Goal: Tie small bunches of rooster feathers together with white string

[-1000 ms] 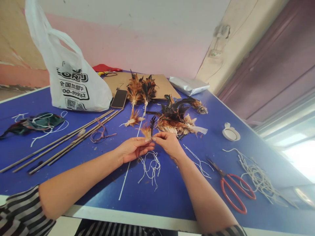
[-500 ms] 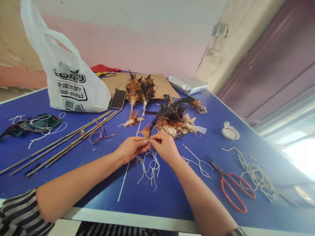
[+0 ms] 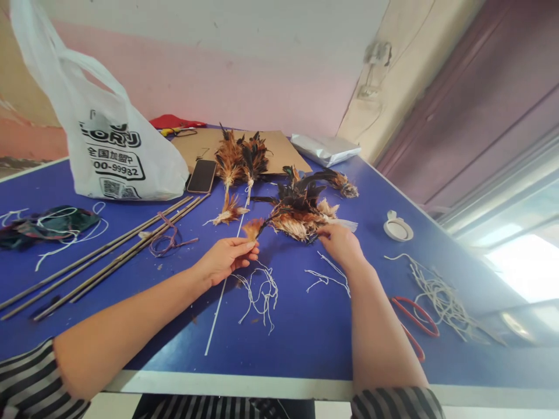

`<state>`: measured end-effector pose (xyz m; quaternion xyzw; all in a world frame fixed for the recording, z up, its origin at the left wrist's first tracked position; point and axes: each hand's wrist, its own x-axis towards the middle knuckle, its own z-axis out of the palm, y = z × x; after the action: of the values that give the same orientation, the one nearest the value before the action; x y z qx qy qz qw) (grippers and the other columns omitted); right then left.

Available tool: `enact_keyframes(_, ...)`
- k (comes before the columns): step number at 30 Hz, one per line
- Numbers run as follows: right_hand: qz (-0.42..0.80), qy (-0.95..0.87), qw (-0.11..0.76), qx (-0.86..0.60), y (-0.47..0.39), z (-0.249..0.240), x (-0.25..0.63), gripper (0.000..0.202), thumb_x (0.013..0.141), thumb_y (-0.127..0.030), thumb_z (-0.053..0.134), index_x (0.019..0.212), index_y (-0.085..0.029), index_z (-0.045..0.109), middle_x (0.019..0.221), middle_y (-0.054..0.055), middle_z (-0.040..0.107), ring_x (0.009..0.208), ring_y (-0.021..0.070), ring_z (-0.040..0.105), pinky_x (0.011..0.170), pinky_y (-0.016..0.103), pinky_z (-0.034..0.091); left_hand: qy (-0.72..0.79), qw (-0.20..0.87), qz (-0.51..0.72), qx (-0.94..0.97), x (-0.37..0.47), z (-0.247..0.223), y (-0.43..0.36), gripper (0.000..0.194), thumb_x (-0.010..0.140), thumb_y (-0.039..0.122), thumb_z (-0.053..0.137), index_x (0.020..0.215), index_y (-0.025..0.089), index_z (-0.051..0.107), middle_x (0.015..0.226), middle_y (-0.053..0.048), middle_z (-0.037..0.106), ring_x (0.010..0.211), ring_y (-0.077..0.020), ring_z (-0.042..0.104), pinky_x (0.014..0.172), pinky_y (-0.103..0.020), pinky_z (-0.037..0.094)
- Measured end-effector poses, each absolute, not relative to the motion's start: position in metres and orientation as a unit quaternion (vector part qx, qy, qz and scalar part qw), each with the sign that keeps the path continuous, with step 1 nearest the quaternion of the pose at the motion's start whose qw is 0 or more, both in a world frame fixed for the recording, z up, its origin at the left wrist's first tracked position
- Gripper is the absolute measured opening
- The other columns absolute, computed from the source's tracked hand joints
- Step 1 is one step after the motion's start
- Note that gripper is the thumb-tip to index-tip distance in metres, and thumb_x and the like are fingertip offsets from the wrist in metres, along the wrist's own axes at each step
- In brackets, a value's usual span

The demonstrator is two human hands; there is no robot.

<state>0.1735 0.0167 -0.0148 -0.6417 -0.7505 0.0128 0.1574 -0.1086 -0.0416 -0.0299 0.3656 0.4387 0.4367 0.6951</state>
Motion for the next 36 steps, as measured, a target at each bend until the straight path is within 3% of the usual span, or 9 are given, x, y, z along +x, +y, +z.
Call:
enact_keyframes(5, -0.017, -0.786, 0.068, -0.614, 0.018, -0.023, 0.164, 0.026, 0.072, -0.025, 0.051, 0.093, -0.027, 0.066, 0.093, 0.005, 0.061, 0.086, 0.0193, 0.055, 0.068, 0.027, 0.039, 0.433, 0.712, 0.436, 0.339, -0.111, -0.031, -0.040, 0.016, 0.067, 0.020, 0.068, 0.077, 0.009, 0.066, 0.075, -0.007, 0.063, 0.057, -0.0064, 0.058, 0.047, -0.013, 0.046)
enact_keyframes(9, -0.018, -0.783, 0.047, -0.619, 0.018, -0.025, 0.160, 0.020, 0.073, -0.023, 0.049, 0.081, -0.023, 0.067, 0.089, 0.006, 0.060, 0.085, 0.0187, 0.054, 0.066, 0.026, 0.038, 0.426, 0.724, 0.435, 0.325, -0.112, -0.031, -0.040, 0.015, 0.067, 0.019, 0.068, 0.077, 0.008, 0.066, 0.074, -0.006, 0.063, 0.056, -0.0061, 0.057, 0.046, -0.013, 0.046)
enact_keyframes(13, 0.053, -0.786, 0.122, -0.603, 0.018, -0.022, 0.162, 0.013, 0.071, -0.024, 0.052, 0.070, -0.018, 0.064, 0.081, 0.005, 0.061, 0.077, 0.0168, 0.054, 0.067, 0.026, 0.039, 0.423, 0.730, 0.435, 0.315, -0.112, -0.031, -0.039, 0.014, 0.067, 0.018, 0.067, 0.077, 0.008, 0.065, 0.074, -0.006, 0.063, 0.056, -0.0060, 0.058, 0.046, -0.013, 0.047)
enact_keyframes(17, 0.207, -0.767, 0.239, -0.559, 0.012, -0.011, 0.160, 0.023, 0.074, -0.035, 0.050, 0.080, -0.016, 0.061, 0.069, 0.002, 0.060, 0.061, 0.0132, 0.053, 0.059, 0.024, 0.041, 0.419, 0.733, 0.438, 0.309, -0.112, -0.030, -0.038, 0.014, 0.069, 0.017, 0.066, 0.080, 0.009, 0.065, 0.078, -0.007, 0.064, 0.059, -0.0072, 0.059, 0.047, -0.013, 0.048)
enact_keyframes(20, 0.188, -0.757, 0.258, -0.570, 0.012, -0.008, 0.163, 0.024, 0.075, -0.036, 0.050, 0.081, -0.016, 0.061, 0.065, 0.001, 0.059, 0.057, 0.0130, 0.051, 0.056, 0.025, 0.040, 0.411, 0.737, 0.437, 0.311, -0.112, -0.030, -0.038, 0.015, 0.069, 0.018, 0.065, 0.081, 0.009, 0.065, 0.080, -0.008, 0.065, 0.060, -0.0074, 0.060, 0.048, -0.013, 0.048)
enact_keyframes(23, 0.049, -0.758, 0.217, -0.614, 0.017, -0.018, 0.170, 0.017, 0.072, -0.027, 0.053, 0.082, -0.019, 0.064, 0.082, 0.004, 0.062, 0.069, 0.0159, 0.055, 0.066, 0.028, 0.041, 0.410, 0.739, 0.433, 0.314, -0.112, -0.031, -0.039, 0.015, 0.069, 0.018, 0.066, 0.080, 0.009, 0.066, 0.081, -0.008, 0.065, 0.059, -0.0066, 0.059, 0.048, -0.013, 0.048)
enact_keyframes(28, -0.030, -0.774, 0.085, -0.626, 0.025, -0.035, 0.175, 0.034, 0.074, -0.021, 0.048, 0.105, -0.029, 0.060, 0.111, 0.005, 0.055, 0.092, 0.0209, 0.055, 0.075, 0.030, 0.041, 0.410, 0.741, 0.424, 0.323, -0.112, -0.032, -0.039, 0.016, 0.068, 0.019, 0.066, 0.081, 0.009, 0.066, 0.080, -0.007, 0.065, 0.059, -0.0061, 0.059, 0.048, -0.012, 0.047)
enact_keyframes(36, -0.022, -0.760, -0.032, -0.649, 0.025, -0.025, 0.184, 0.034, 0.073, -0.017, 0.046, 0.100, -0.028, 0.063, 0.105, 0.007, 0.058, 0.087, 0.0199, 0.056, 0.066, 0.026, 0.040, 0.414, 0.740, 0.424, 0.319, -0.112, -0.031, -0.039, 0.015, 0.069, 0.018, 0.066, 0.081, 0.010, 0.066, 0.082, -0.008, 0.066, 0.059, -0.0062, 0.059, 0.048, -0.013, 0.047)
